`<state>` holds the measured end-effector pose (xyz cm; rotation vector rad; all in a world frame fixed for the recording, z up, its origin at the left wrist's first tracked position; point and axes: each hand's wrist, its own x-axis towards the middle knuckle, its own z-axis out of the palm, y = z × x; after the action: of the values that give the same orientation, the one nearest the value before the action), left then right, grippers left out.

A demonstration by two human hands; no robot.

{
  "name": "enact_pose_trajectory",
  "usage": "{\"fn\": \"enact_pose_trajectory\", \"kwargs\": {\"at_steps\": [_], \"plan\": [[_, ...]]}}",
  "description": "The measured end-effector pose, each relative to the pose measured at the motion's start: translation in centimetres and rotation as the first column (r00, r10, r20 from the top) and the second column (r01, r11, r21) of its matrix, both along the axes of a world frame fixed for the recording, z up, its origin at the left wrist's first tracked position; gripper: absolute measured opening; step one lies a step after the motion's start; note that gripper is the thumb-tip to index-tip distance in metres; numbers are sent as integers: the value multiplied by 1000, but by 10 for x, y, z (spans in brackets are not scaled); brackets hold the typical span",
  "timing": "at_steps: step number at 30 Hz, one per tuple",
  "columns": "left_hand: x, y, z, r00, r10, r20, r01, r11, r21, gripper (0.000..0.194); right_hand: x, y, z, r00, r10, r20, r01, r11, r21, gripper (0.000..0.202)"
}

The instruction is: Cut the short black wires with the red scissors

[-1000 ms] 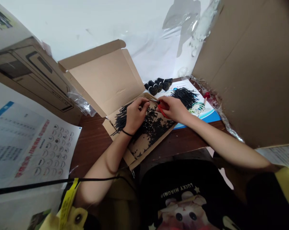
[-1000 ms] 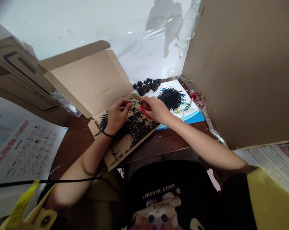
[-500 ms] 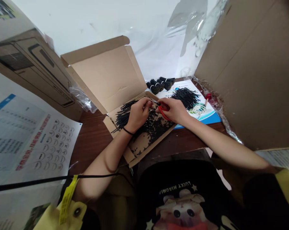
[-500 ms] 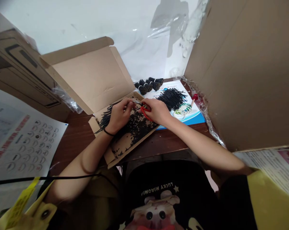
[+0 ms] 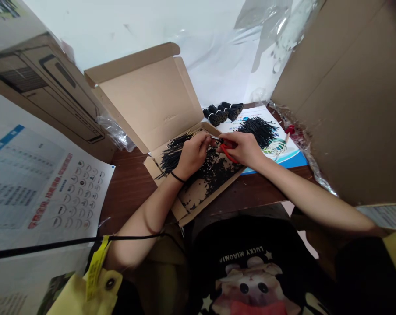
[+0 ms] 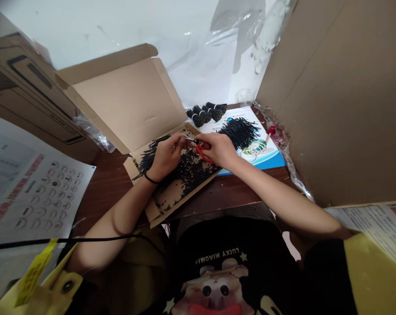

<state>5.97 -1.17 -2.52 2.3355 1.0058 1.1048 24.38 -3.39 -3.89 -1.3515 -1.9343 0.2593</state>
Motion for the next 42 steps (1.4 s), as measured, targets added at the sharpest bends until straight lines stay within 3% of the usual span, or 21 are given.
{"fn": "enact_pose_trajectory", "kwargs": {"at_steps": [16, 26, 42], "plan": [[0, -1, 0, 1000, 25, -15, -25, 1000, 18, 21, -2, -2, 5, 1000, 19, -24, -20, 1000, -15, 33], [-2, -3, 0, 1000, 6, -15, -6, 1000, 10, 20, -1, -1, 2, 992, 40, -121, -47, 998, -51, 32], [-3, -2, -3, 1000, -7, -6, 7, 1000, 28, 21, -3, 1, 0, 992, 47, -116, -48, 999, -13, 32]]}}
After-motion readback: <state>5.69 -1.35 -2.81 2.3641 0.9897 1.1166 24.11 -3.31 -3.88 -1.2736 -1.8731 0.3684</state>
